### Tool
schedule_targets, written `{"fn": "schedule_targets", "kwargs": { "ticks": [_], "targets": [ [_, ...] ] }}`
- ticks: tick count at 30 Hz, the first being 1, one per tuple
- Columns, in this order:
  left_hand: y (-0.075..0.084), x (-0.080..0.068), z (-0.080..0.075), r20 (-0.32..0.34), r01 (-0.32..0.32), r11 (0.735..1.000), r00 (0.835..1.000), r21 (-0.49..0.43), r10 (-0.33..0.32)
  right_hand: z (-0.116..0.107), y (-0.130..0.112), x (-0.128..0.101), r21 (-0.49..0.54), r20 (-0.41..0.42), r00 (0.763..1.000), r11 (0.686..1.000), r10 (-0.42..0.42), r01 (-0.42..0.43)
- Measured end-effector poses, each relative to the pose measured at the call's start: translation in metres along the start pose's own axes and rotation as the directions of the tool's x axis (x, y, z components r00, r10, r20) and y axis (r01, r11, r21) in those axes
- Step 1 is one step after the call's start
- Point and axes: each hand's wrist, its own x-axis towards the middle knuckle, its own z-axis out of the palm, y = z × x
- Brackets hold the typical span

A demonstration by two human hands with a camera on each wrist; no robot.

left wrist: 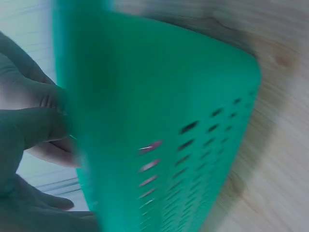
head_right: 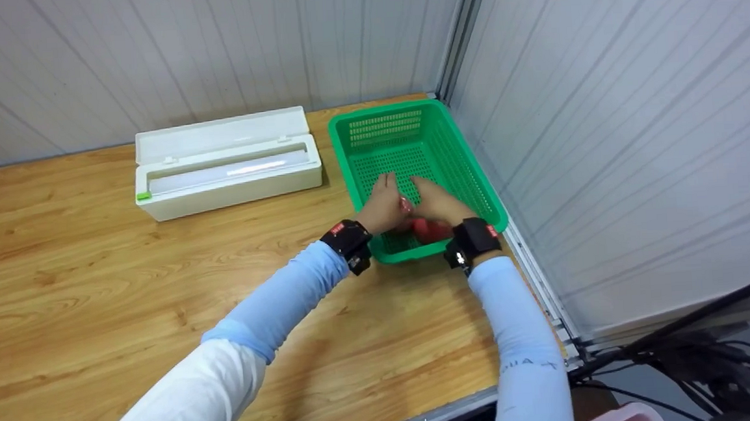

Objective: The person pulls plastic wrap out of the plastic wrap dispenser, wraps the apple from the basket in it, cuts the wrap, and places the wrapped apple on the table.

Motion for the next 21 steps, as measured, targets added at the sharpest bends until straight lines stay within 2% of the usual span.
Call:
{"fn": "schedule_targets", "kwargs": {
  "ticks": [4,9,16,21],
  "targets": [
    [0.0,-0.006,-0.021,0.001,-0.061,0.99,0.998,-0.125,0.062,-0.019,-0.004,-0.007,0.03,-0.037,0.997,0.998,-0.062,0.063],
    [-0.008,-0.015,-0.045,-0.05,-0.115,0.962,0.993,-0.248,0.106,-0.036,-0.009,-0.007,0.069,-0.089,0.99,0.991,-0.105,0.111],
    [-0.045,-0.025,-0.073,-0.164,-0.076,0.963,0.986,-0.259,0.034,-0.039,-0.028,0.007,0.035,-0.123,0.982,0.988,-0.142,0.147],
    [-0.077,-0.032,-0.094,-0.192,-0.016,0.971,0.981,-0.24,-0.032,-0.037,-0.043,0.02,0.014,-0.123,0.98,0.987,-0.158,0.161]
  ]
}}
